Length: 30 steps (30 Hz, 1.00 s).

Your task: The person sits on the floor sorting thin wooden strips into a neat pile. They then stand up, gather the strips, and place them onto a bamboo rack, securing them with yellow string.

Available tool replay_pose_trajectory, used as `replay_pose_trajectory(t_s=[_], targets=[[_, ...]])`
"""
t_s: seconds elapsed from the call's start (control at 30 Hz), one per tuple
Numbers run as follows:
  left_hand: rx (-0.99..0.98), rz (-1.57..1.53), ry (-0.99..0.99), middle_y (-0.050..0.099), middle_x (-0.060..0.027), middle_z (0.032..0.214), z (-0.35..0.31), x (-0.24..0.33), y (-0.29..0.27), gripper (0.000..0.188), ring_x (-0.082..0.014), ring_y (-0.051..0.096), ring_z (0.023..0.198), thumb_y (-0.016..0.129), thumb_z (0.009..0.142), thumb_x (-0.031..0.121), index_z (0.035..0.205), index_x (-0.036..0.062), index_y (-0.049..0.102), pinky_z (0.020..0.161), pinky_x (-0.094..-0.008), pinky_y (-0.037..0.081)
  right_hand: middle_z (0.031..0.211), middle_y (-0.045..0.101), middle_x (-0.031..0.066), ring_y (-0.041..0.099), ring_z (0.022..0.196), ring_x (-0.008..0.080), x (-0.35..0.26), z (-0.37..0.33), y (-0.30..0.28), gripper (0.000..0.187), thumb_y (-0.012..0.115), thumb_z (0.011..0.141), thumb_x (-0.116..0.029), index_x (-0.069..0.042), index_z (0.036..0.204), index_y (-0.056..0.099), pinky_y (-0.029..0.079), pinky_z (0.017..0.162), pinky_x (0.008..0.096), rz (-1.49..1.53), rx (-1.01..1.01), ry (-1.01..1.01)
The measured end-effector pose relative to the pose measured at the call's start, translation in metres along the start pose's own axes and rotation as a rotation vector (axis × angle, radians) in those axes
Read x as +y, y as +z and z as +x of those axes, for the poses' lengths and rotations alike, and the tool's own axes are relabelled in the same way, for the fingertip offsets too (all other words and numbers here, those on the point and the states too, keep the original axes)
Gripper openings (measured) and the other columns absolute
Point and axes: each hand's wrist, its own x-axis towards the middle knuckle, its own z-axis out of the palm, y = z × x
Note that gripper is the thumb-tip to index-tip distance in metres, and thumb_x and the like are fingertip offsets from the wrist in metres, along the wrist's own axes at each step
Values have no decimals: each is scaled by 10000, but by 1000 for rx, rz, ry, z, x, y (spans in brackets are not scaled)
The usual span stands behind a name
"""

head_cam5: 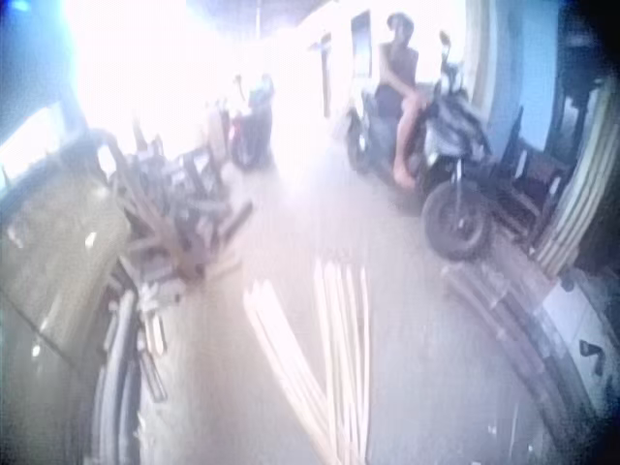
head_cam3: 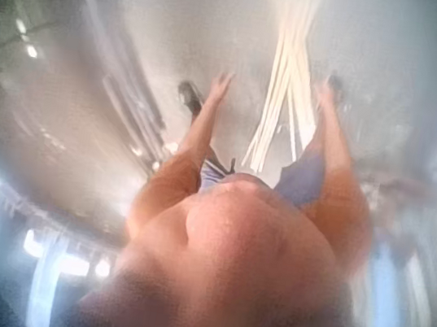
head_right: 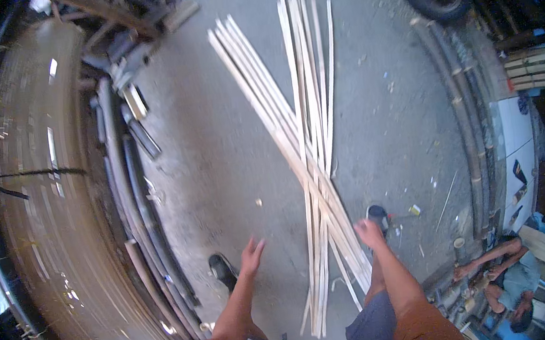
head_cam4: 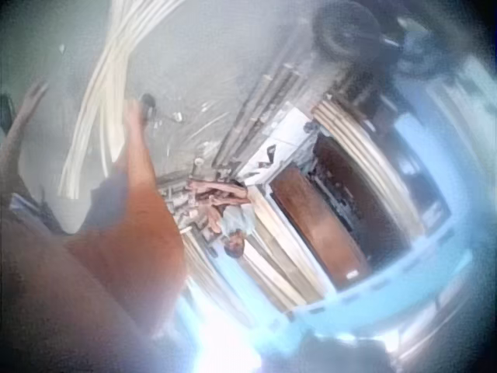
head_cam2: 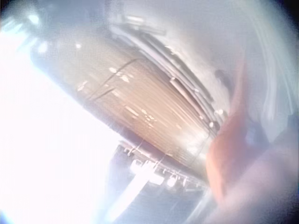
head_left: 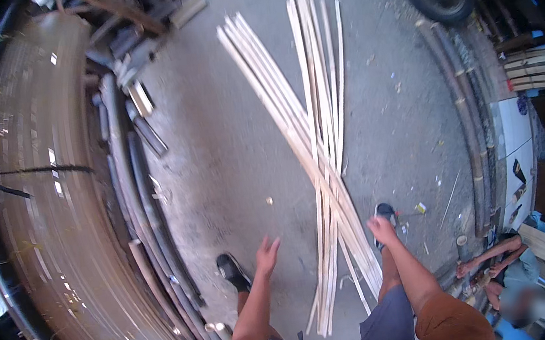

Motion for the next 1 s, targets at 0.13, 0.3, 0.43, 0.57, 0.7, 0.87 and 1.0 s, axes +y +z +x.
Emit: replay_pose_trajectory(t_s=[0.13,0.3,0.43,0.57,0.7,0.87,1.0], targets=[[249,32,-92,641,-235,1246,-166,-14,-150,550,-231,624,1135,619,932,192,1385,-86,477,977,-320,465,955,715,166,689,921,309,-3,-105,-76,377,664,880,-419,-59,991,682,527,822,417,-33,25,216],[490,6,-257,676,-204,1132,-272,-25,-239,417,-229,645,1031,628,890,139,1227,-101,579,899,-338,488,924,721,128,689,892,261,-71,-181,-157,252,758,795,-312,-115,942,703,535,802,401,-176,57,197],[421,13,-189,686,-188,1072,-293,22,-285,362,-226,650,979,635,882,134,1160,-95,603,863,-340,495,844,726,90,694,806,202,-170,-227,-174,244,815,737,-283,-116,890,724,546,748,375,-8,-30,144],[371,-81,-129,695,-172,1011,-301,52,-323,310,-223,656,928,643,873,129,1094,-90,627,827,-342,502,784,719,61,676,735,153,-272,-260,-154,215,833,727,-259,-93,810,722,542,707,326,52,119,-126],[358,-100,-107,705,-157,951,-319,48,-366,263,-220,662,877,650,865,123,1027,-84,651,791,-344,509,790,721,63,668,743,141,-315,-302,-95,175,823,730,-201,-82,820,733,540,722,318,241,60,-104],[332,-159,-16,717,-137,875,-327,45,-403,214,-217,669,812,659,854,117,943,-77,681,746,-346,519,807,719,51,676,761,154,-384,-350,-124,136,748,823,-180,-56,876,735,542,712,317,54,88,-155],[247,-239,131,698,-101,785,-307,106,-412,164,-188,644,730,686,841,120,846,-43,674,704,-328,511,827,714,44,684,764,169,-319,-284,-121,243,669,907,-276,-44,954,725,541,658,336,301,9,74]])
